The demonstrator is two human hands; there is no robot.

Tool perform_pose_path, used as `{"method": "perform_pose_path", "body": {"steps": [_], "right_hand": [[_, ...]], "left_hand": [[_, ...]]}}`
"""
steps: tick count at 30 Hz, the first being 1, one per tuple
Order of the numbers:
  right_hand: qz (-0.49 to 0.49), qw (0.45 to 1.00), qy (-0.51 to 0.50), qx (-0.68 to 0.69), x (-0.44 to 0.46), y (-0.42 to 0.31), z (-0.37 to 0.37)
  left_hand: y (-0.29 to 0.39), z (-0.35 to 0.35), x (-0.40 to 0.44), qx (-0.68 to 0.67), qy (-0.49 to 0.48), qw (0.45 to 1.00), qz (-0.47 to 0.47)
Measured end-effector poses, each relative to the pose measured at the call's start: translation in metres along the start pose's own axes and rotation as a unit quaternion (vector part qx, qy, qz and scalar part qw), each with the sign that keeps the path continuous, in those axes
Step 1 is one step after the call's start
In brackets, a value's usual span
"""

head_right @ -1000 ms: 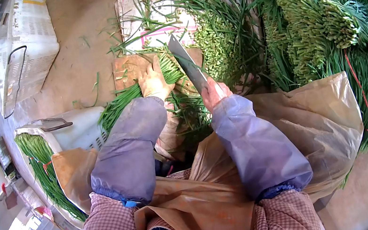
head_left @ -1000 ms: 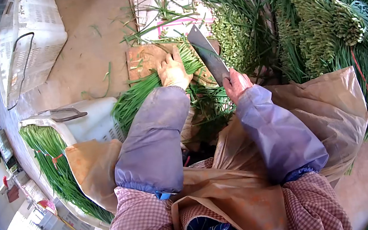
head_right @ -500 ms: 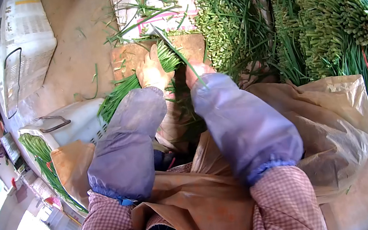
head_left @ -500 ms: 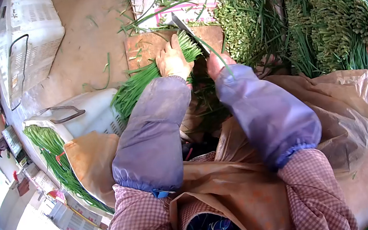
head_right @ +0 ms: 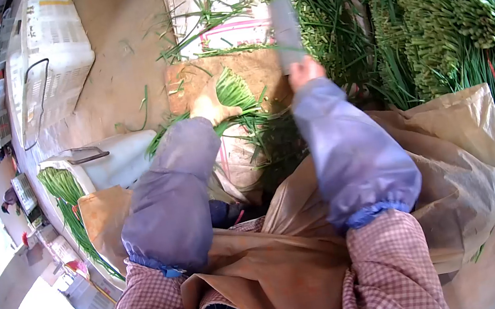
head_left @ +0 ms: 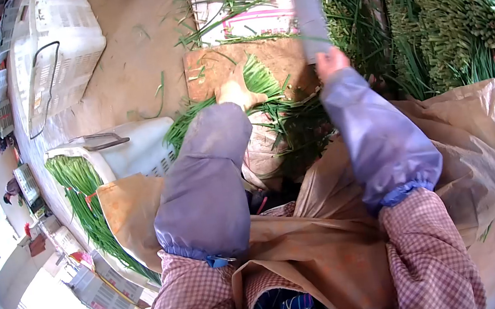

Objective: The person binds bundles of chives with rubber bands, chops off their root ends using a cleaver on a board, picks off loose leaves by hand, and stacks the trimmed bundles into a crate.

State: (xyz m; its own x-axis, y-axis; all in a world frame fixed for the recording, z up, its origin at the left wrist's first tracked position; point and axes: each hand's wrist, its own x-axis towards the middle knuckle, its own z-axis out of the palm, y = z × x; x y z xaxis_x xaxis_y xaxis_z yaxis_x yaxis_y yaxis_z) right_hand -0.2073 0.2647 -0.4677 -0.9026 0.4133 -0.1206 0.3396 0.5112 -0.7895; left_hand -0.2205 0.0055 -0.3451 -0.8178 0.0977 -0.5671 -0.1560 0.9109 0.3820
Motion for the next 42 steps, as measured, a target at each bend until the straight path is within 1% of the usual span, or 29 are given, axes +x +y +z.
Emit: {"method": "perform_pose_path", "body": {"steps": [1, 2, 3, 6, 8, 9, 10, 13, 15, 17, 18, 22, 23, 24, 26, 27, 28, 29, 30, 32, 33, 34, 36, 37, 38, 39, 40, 41, 42], "right_hand": [[0.043, 0.998, 0.004, 0.053, 0.008, 0.002, -0.020], [0.199, 0.959, -0.074, 0.185, 0.009, -0.022, -0.049], [0.272, 0.937, -0.118, 0.184, 0.009, -0.041, -0.071], [0.371, 0.862, -0.237, 0.251, -0.008, -0.075, -0.107], [0.326, 0.889, -0.285, 0.150, -0.022, -0.071, -0.096], [0.299, 0.889, -0.309, 0.157, -0.031, -0.062, -0.089], [0.314, 0.894, -0.286, 0.143, -0.040, -0.072, -0.087], [0.326, 0.879, -0.281, 0.207, -0.049, -0.074, -0.084], [0.322, 0.877, -0.282, 0.220, -0.049, -0.078, -0.088], [0.288, 0.891, -0.235, 0.260, -0.053, -0.079, -0.083], [0.271, 0.897, -0.211, 0.279, -0.053, -0.079, -0.078], [0.181, 0.946, -0.106, 0.247, -0.043, -0.076, -0.072], [0.123, 0.958, -0.077, 0.248, -0.041, -0.060, -0.069], [0.066, 0.966, -0.048, 0.247, -0.038, -0.045, -0.066], [0.023, 0.971, -0.018, 0.238, -0.031, -0.049, -0.073], [0.135, 0.938, -0.073, 0.312, -0.028, -0.049, -0.084], [0.201, 0.927, -0.124, 0.292, -0.020, -0.054, -0.095], [0.229, 0.918, -0.153, 0.284, -0.016, -0.052, -0.098], [0.256, 0.909, -0.181, 0.276, -0.011, -0.050, -0.102], [0.230, 0.945, -0.197, 0.125, -0.007, -0.039, -0.101], [0.149, 0.974, -0.165, -0.031, -0.004, -0.004, -0.092], [0.051, 0.986, -0.106, -0.118, -0.006, -0.011, -0.093], [-0.148, 0.948, 0.028, -0.282, -0.016, -0.038, -0.102], [-0.123, 0.983, -0.006, -0.138, -0.010, -0.054, -0.103], [-0.080, 0.994, -0.058, -0.043, 0.000, -0.072, -0.100], [-0.064, 0.985, -0.102, 0.121, 0.013, -0.075, -0.090], [0.018, 0.939, -0.192, 0.284, 0.009, -0.139, -0.116], [0.001, 0.915, -0.200, 0.350, 0.006, -0.171, -0.125], [-0.039, 0.914, -0.206, 0.348, 0.007, -0.194, -0.138]], "left_hand": [[0.001, -0.014, 0.005, -0.029, -0.043, 0.998, -0.021], [-0.007, -0.018, 0.014, -0.039, -0.059, 0.997, -0.012], [-0.016, -0.021, 0.023, -0.049, -0.074, 0.996, -0.003], [-0.017, -0.044, 0.025, -0.127, -0.109, 0.986, -0.015], [-0.032, -0.043, 0.030, -0.176, -0.097, 0.979, -0.029], [-0.038, -0.040, 0.029, -0.194, -0.048, 0.979, -0.026], [-0.034, -0.044, 0.025, -0.165, -0.024, 0.986, -0.026], [-0.025, -0.047, 0.013, -0.103, 0.049, 0.993, -0.014], [-0.027, -0.022, 0.008, -0.077, 0.155, 0.985, -0.005], [-0.012, 0.002, -0.005, -0.018, 0.252, 0.968, 0.007], [-0.014, 0.020, -0.010, 0.045, 0.278, 0.959, 0.045], [0.023, 0.030, -0.032, 0.162, 0.142, 0.975, -0.045], [0.024, 0.026, -0.029, 0.184, 0.124, 0.973, -0.063], [0.026, 0.020, -0.025, 0.206, 0.109, 0.969, -0.080], [0.018, 0.020, -0.011, 0.218, 0.136, 0.963, -0.085], [0.011, 0.017, -0.004, 0.201, 0.134, 0.966, -0.089], [0.006, 0.013, 0.003, 0.184, 0.133, 0.970, -0.091], [0.003, 0.009, 0.007, 0.157, 0.153, 0.972, -0.087], [-0.001, 0.004, 0.007, 0.137, 0.128, 0.978, -0.093], [0.001, -0.016, 0.006, 0.094, 0.084, 0.987, -0.104], [-0.007, -0.008, 0.006, 0.096, 0.146, 0.982, -0.074], [-0.002, -0.009, 0.003, 0.086, 0.165, 0.980, -0.066], [0.017, -0.010, -0.005, 0.065, 0.206, 0.975, -0.048], [0.038, -0.020, -0.019, 0.061, 0.235, 0.970, -0.012], [0.050, -0.023, -0.024, 0.044, 0.308, 0.945, 0.098], [0.063, -0.024, -0.031, 0.038, 0.290, 0.951, 0.100], [0.085, -0.032, -0.044, 0.031, 0.273, 0.956, 0.105], [0.096, -0.033, -0.049, 0.046, 0.302, 0.941, 0.147], [0.110, -0.038, -0.060, 0.034, 0.347, 0.916, 0.196]]}}
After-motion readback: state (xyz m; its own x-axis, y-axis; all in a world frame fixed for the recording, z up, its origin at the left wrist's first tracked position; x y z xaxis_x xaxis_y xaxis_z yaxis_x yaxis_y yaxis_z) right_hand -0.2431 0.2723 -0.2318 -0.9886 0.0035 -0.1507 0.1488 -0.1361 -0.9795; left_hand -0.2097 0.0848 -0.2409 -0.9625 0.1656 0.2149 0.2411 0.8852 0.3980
